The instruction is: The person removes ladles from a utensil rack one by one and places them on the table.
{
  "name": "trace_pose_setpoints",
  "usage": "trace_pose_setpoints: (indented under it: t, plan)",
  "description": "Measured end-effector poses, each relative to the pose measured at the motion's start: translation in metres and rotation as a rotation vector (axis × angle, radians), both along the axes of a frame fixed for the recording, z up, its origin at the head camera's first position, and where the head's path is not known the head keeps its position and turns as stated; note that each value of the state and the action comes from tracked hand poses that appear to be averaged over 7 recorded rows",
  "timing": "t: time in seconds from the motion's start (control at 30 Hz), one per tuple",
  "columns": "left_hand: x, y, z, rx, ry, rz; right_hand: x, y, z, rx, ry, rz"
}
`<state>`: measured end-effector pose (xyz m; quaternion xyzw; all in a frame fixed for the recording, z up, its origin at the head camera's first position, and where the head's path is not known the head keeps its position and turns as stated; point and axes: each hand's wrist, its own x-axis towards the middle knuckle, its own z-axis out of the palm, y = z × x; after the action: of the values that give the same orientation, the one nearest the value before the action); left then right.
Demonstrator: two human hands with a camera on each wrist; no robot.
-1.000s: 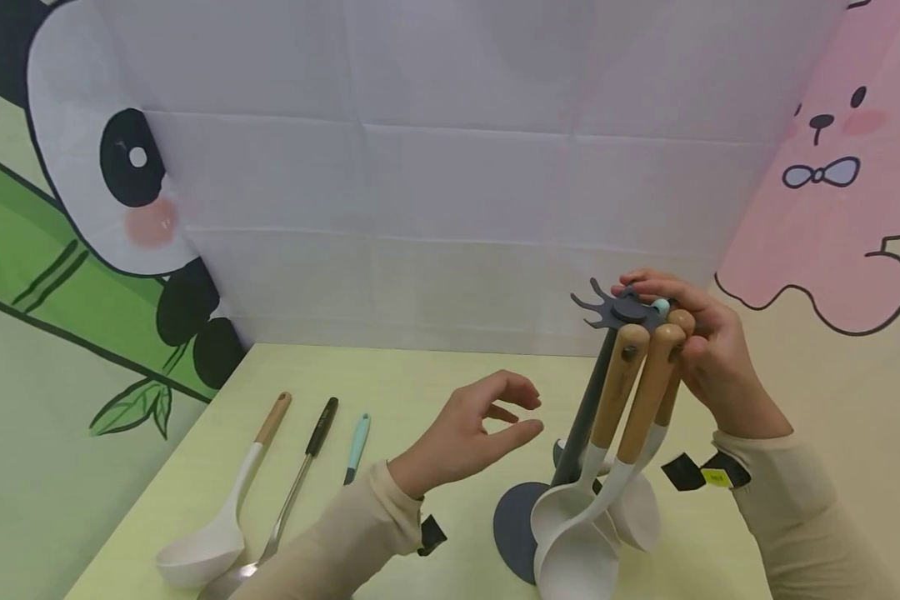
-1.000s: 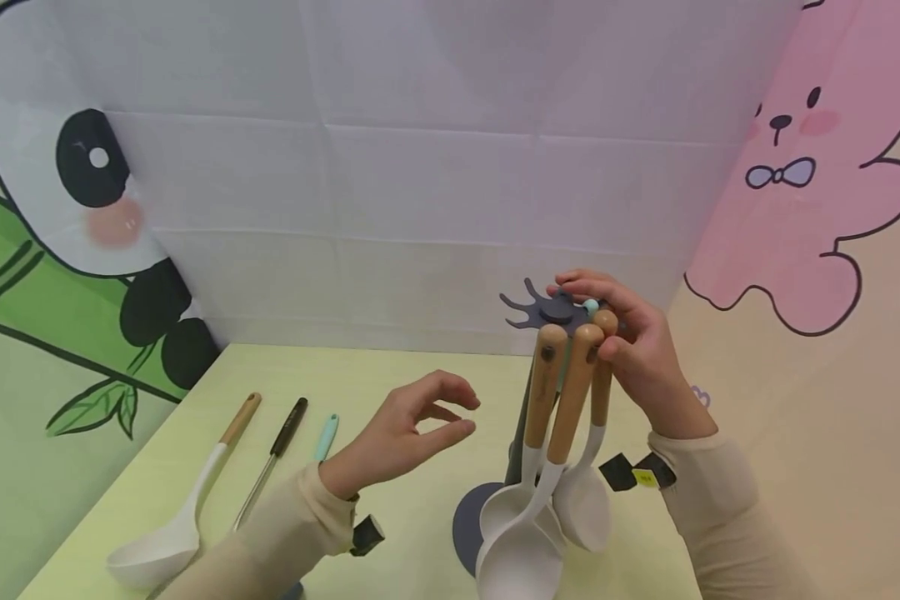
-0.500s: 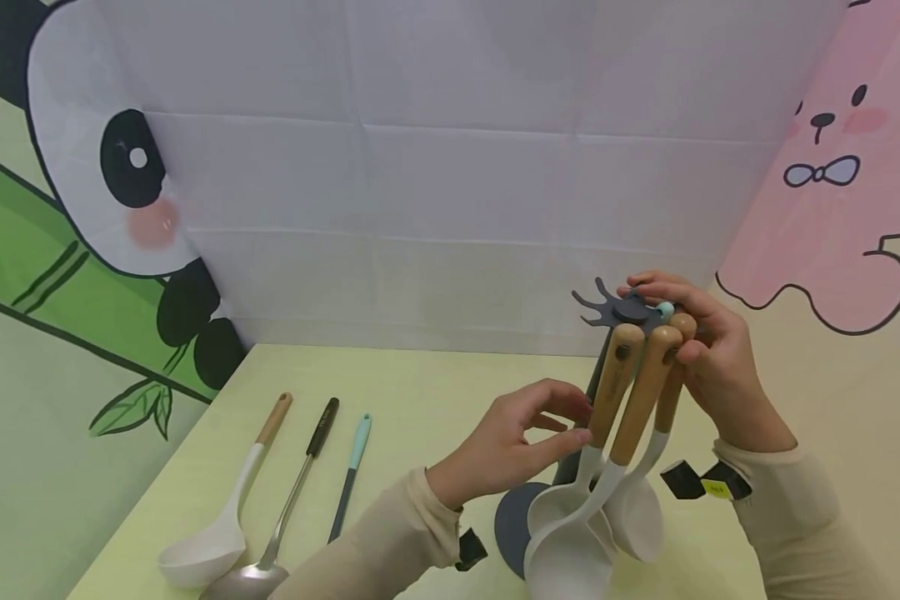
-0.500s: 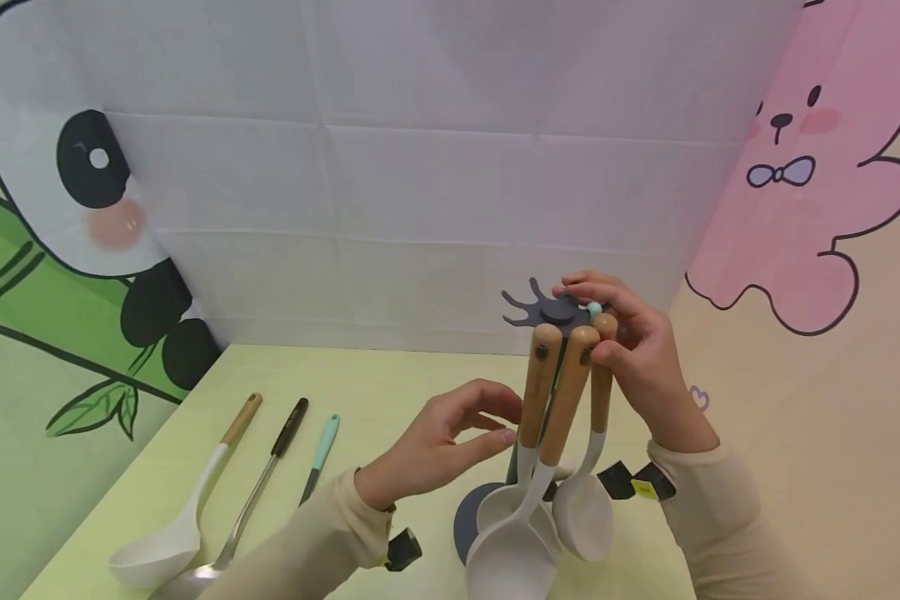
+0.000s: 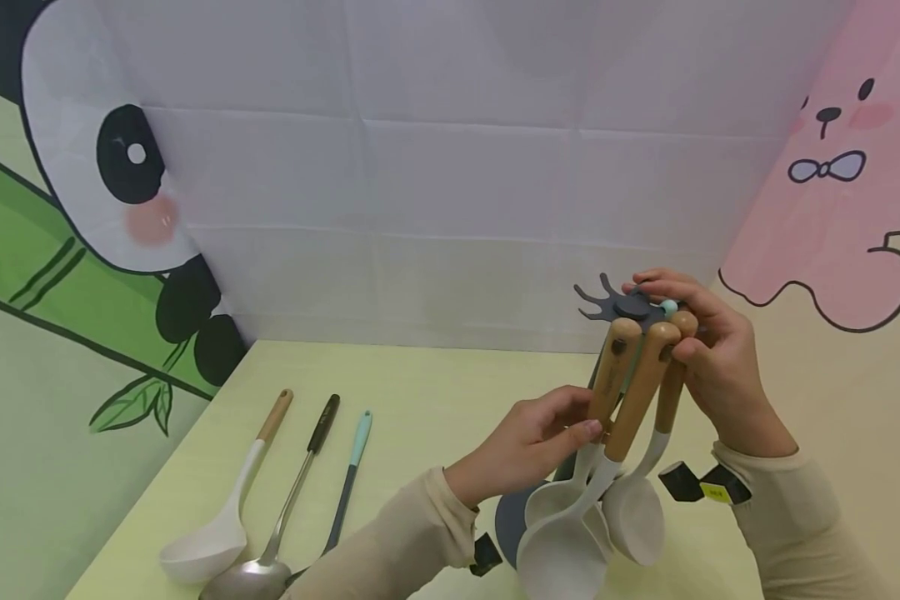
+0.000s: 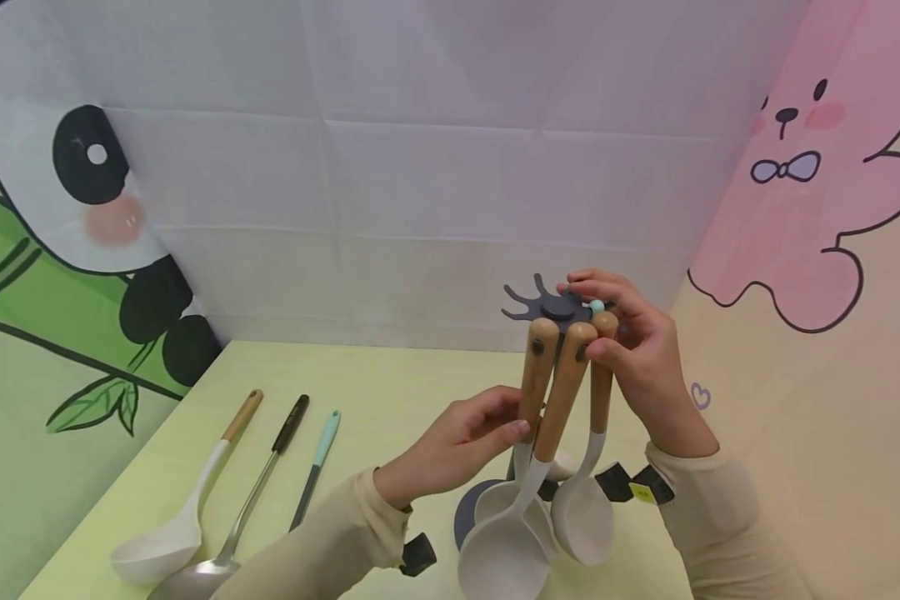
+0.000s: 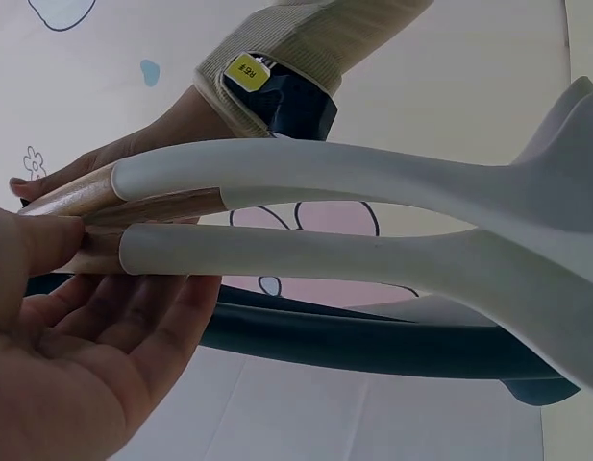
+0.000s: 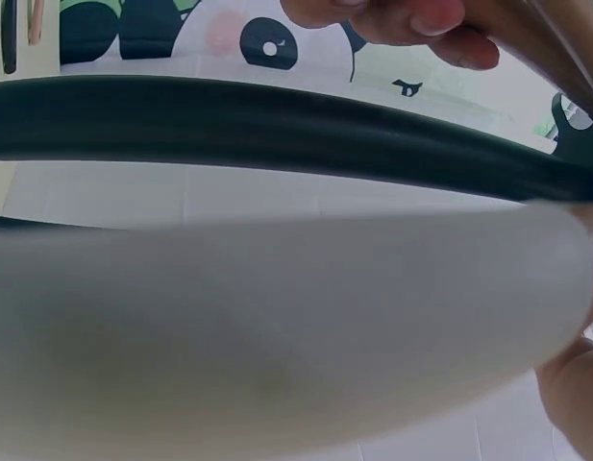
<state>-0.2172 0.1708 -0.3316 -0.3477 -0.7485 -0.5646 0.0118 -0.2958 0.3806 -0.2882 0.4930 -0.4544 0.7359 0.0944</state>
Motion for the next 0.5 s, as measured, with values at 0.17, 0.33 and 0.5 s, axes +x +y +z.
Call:
trace_pose_setpoints:
  t: [0.17, 0.33, 0.5]
  plan:
    - [-0.0008, 0.0013, -0.0009, -0.023, 0.015, 0.007, 0.0000, 0.0006, 0.0002, -0.005, -0.007, 0.001]
    - [-0.0012, 0.0021, -0.0020, -0.033, 0.039, 0.024, 0.0002, 0.0010, -0.0001, -0.005, -0.017, -0.003]
    - [-0.0026, 0.0030, -0.0035, -0.034, 0.070, 0.032, 0.0009, 0.0002, -0.0003, 0.003, -0.012, -0.025]
